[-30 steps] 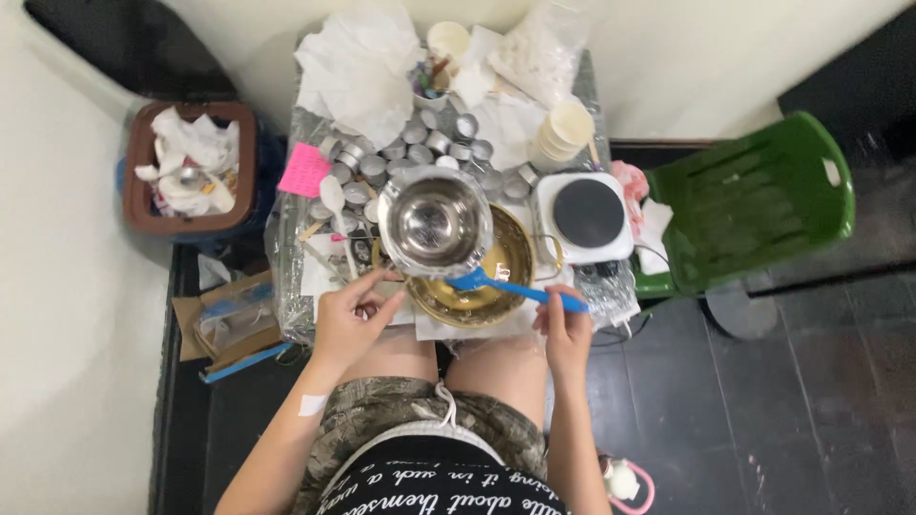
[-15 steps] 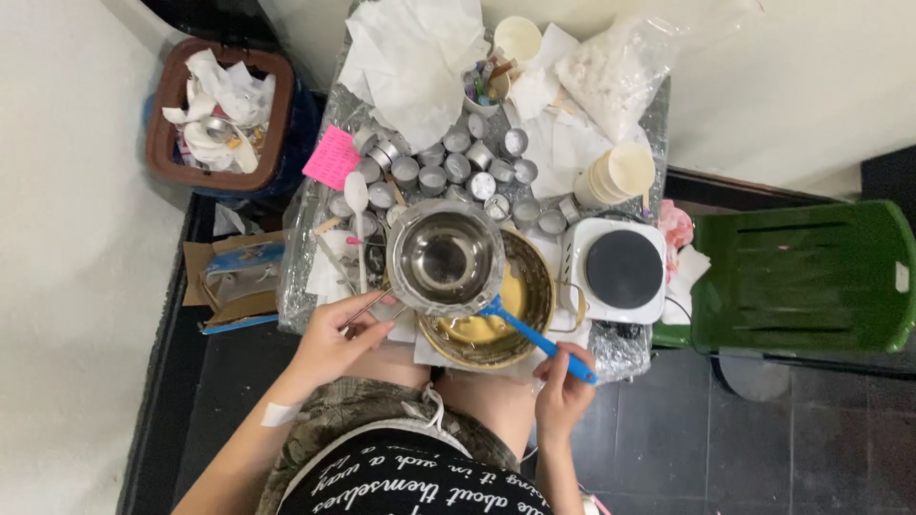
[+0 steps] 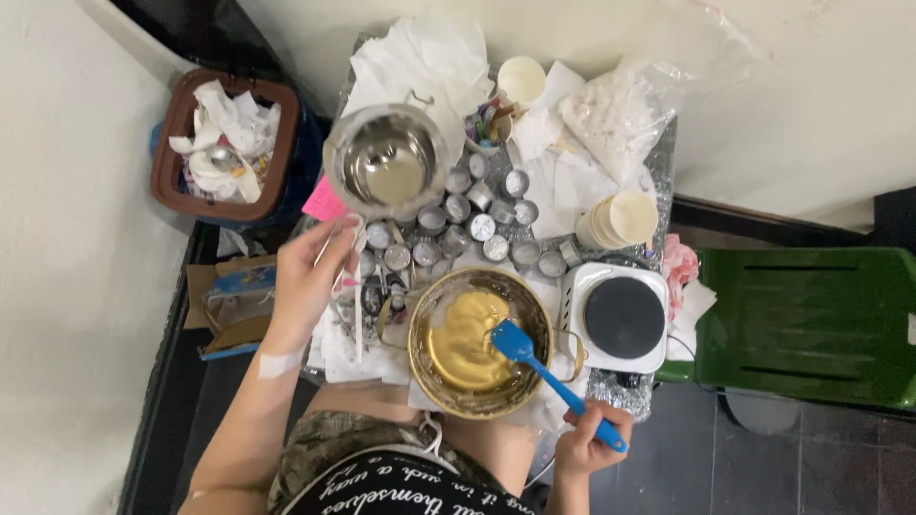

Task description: Melting and stirring wax flakes in a pot for candle production.

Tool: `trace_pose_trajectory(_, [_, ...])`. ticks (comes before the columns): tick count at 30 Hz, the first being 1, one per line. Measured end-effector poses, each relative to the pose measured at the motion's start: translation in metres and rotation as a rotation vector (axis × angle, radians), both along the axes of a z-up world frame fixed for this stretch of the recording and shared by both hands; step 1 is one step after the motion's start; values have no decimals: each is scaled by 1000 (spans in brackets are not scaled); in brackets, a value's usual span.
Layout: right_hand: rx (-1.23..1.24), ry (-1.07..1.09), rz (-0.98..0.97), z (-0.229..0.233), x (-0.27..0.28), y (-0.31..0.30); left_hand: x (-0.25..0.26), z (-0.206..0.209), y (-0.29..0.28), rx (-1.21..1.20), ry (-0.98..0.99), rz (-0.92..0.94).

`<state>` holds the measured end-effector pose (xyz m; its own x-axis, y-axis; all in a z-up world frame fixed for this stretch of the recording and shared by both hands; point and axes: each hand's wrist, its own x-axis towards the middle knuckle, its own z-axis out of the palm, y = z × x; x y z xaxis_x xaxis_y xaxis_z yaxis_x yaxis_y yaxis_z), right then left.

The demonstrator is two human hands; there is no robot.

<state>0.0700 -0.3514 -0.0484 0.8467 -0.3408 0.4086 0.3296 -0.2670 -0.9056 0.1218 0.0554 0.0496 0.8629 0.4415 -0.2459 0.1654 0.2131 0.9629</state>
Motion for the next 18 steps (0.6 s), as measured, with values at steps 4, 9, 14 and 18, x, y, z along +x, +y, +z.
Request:
trace_pose_trajectory(4, [27,58,35,-13,1,-5,74,-28,22,144,-72,3])
trace_pose_trajectory(9, [21,152,180,-11,-10,-6,152,-51,36,226,-61,0])
trace_pose_trajectory(14, [170,161,77,-9,-9,-16,176,-76,51,343,-77,-49])
trace_pose_trajectory(18, [131,172,41,-12,-2,-13,168,-53,55,709,66,-133])
